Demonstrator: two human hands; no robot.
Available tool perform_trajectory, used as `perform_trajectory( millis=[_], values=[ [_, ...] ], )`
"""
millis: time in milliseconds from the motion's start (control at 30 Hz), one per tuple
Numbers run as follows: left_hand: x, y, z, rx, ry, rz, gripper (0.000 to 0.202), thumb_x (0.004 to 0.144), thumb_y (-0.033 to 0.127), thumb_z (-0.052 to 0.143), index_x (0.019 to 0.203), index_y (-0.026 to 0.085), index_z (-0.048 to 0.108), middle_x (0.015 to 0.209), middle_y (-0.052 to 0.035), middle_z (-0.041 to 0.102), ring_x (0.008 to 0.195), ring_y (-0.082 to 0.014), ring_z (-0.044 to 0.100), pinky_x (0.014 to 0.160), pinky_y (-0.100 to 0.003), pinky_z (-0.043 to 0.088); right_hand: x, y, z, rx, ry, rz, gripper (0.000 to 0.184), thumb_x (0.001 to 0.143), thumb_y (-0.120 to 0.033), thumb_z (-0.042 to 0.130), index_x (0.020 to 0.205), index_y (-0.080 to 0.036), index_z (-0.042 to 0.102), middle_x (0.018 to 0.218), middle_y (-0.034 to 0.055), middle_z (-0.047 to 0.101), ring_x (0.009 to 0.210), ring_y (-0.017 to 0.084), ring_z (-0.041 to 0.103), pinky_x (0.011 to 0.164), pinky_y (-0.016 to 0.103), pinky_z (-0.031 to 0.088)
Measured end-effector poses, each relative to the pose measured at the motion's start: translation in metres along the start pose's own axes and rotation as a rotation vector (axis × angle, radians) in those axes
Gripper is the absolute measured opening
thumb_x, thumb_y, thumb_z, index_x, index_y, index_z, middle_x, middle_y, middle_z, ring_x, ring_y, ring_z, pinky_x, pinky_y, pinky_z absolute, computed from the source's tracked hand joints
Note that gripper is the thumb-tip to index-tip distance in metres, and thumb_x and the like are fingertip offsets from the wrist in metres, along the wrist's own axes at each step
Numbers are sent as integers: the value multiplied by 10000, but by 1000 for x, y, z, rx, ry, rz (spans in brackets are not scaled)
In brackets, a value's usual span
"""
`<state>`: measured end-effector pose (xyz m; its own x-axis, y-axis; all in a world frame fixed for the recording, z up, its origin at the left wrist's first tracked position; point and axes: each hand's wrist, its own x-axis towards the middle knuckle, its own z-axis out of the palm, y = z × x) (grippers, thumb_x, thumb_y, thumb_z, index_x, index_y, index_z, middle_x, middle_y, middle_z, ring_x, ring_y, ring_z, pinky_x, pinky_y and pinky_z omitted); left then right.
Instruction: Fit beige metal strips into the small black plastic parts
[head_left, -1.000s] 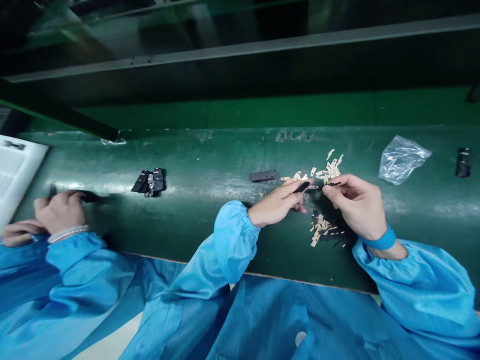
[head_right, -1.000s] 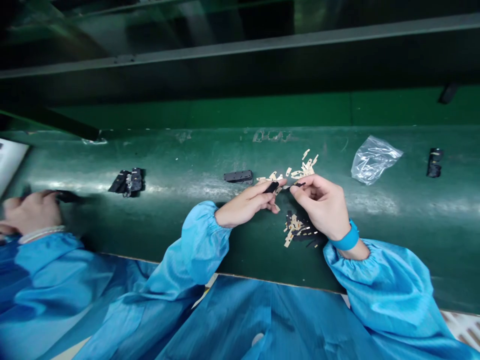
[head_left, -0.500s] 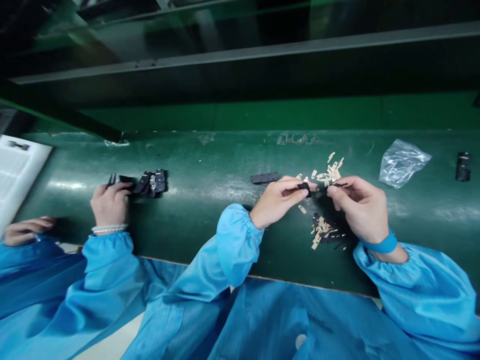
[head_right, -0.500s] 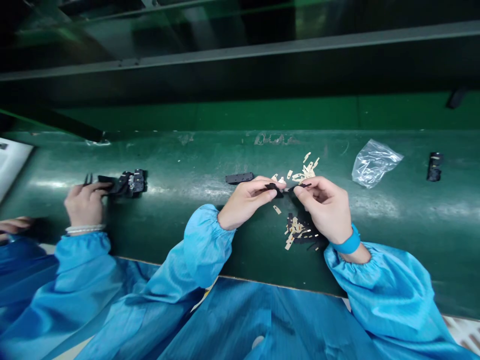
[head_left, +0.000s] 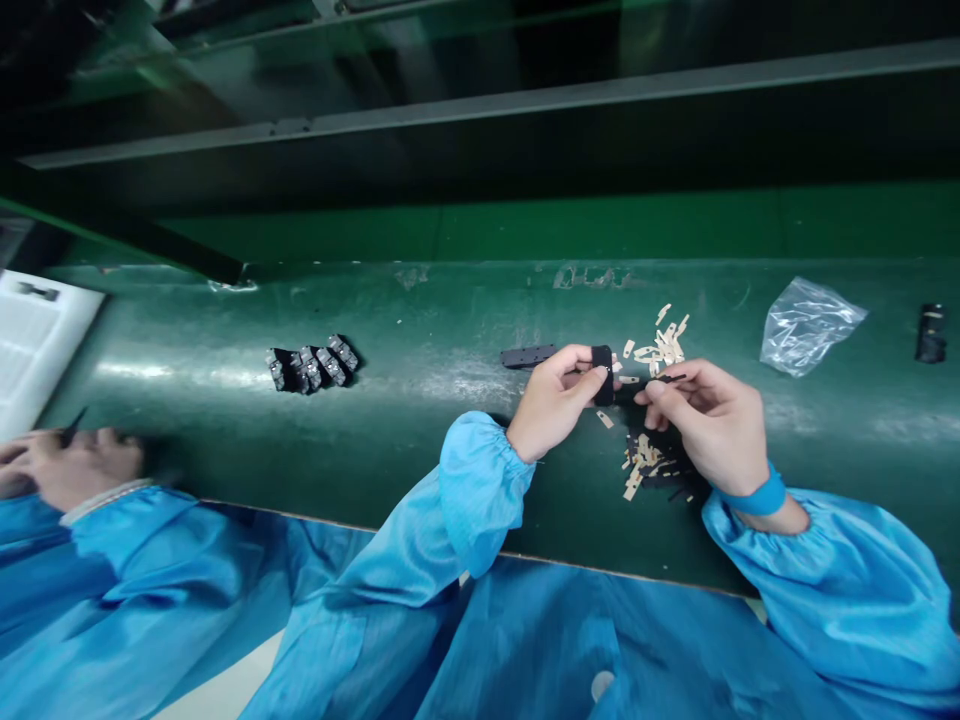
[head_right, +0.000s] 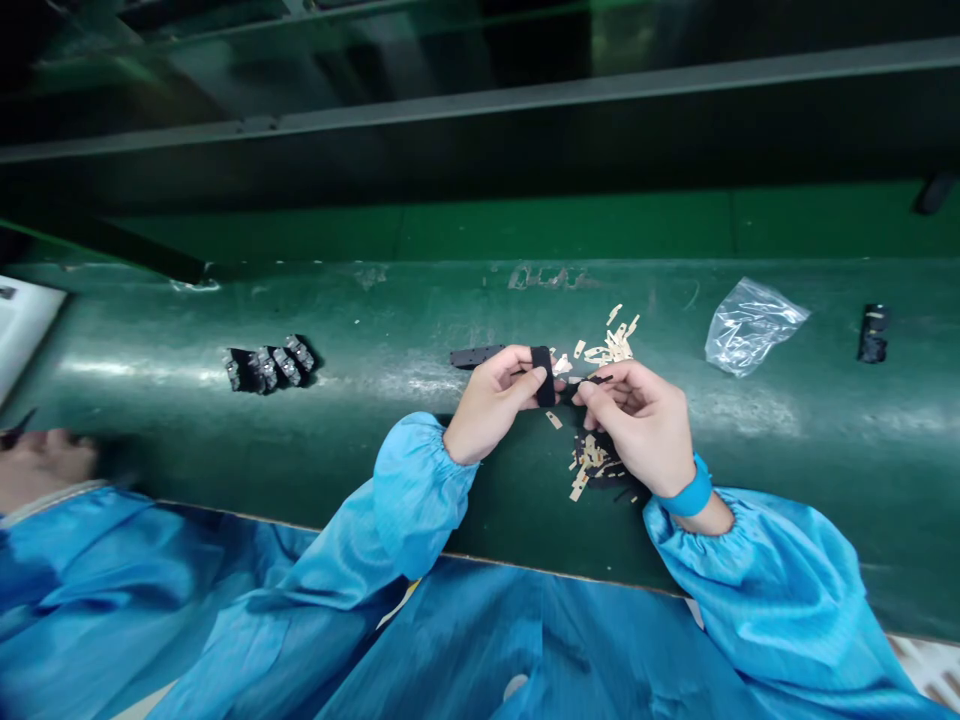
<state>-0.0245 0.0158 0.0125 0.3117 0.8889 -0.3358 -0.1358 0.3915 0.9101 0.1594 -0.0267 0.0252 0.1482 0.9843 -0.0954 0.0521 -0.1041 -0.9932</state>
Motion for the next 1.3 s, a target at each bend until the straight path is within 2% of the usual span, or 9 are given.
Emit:
perform_trajectory(
  millis=[100,167,267,333,467,700,833,1133,1300],
  values=[
    [-1,2,-1,48,-79,-18,299,936,267,656,1218,168,674,1104,-93,741,829,-169,756,639,-279,662,1,3,-1,-64,-14,-11,192,856,-347,797,868,-208,665,625,-9,691,493,123,626,493,250,530],
    [-1,3,-1,86,-84,-28,332,917,238,681,1237,150,689,1117,-107,747,811,-166,757,626,-259,651,2,7,-1,-116,-21,-28,177,859,-331,788,867,-205,664,631,-10,684,505,120,625,507,247,529],
    [-1,2,-1,98,-83,-56,268,900,163,683,1160,115,730,1067,-113,776,823,-159,767,732,-266,652,3,10,-1,-171,-30,-34,172,863,-320,778,839,-204,653,628,-11,681,501,118,620,508,245,522],
    [-1,1,0,70,-95,-60,259,891,129,680,1143,122,739,1104,-114,781,873,-167,776,826,-300,649,4,11,0,-175,-19,-30,180,861,-316,776,814,-207,641,611,-16,674,487,119,616,499,246,518],
    [-1,-2,2,4,-106,-23,289,863,148,719,1151,146,745,1167,-107,775,961,-194,775,952,-367,622,3,9,3,-138,24,-30,171,856,-281,774,796,-214,628,606,-19,678,495,124,636,505,242,530],
    [-4,-8,9,-74,-113,10,288,854,221,741,1136,163,749,1190,-90,771,1046,-209,747,964,-380,610,-2,9,8,-95,53,-51,189,859,-221,763,774,-226,594,586,-37,670,494,124,660,509,227,541],
    [-6,-10,11,-109,-112,-16,325,858,264,754,1169,173,735,1181,-95,773,1024,-211,753,986,-404,596,-2,11,9,-86,75,-65,188,859,-219,759,774,-227,591,600,-34,672,505,127,668,519,234,552],
    [-8,-8,12,-121,-96,-6,285,865,211,726,1146,165,736,1158,-89,779,985,-185,762,967,-373,609,-2,13,8,-108,66,-71,184,856,-213,756,776,-236,592,625,-30,680,529,140,669,531,261,555],
    [-8,-9,12,-98,-90,-13,308,862,238,739,1160,162,731,1154,-94,781,991,-203,763,989,-401,600,-2,10,9,-90,65,-54,186,845,-201,759,771,-237,593,611,-32,673,522,140,662,527,260,548]
  ],
)
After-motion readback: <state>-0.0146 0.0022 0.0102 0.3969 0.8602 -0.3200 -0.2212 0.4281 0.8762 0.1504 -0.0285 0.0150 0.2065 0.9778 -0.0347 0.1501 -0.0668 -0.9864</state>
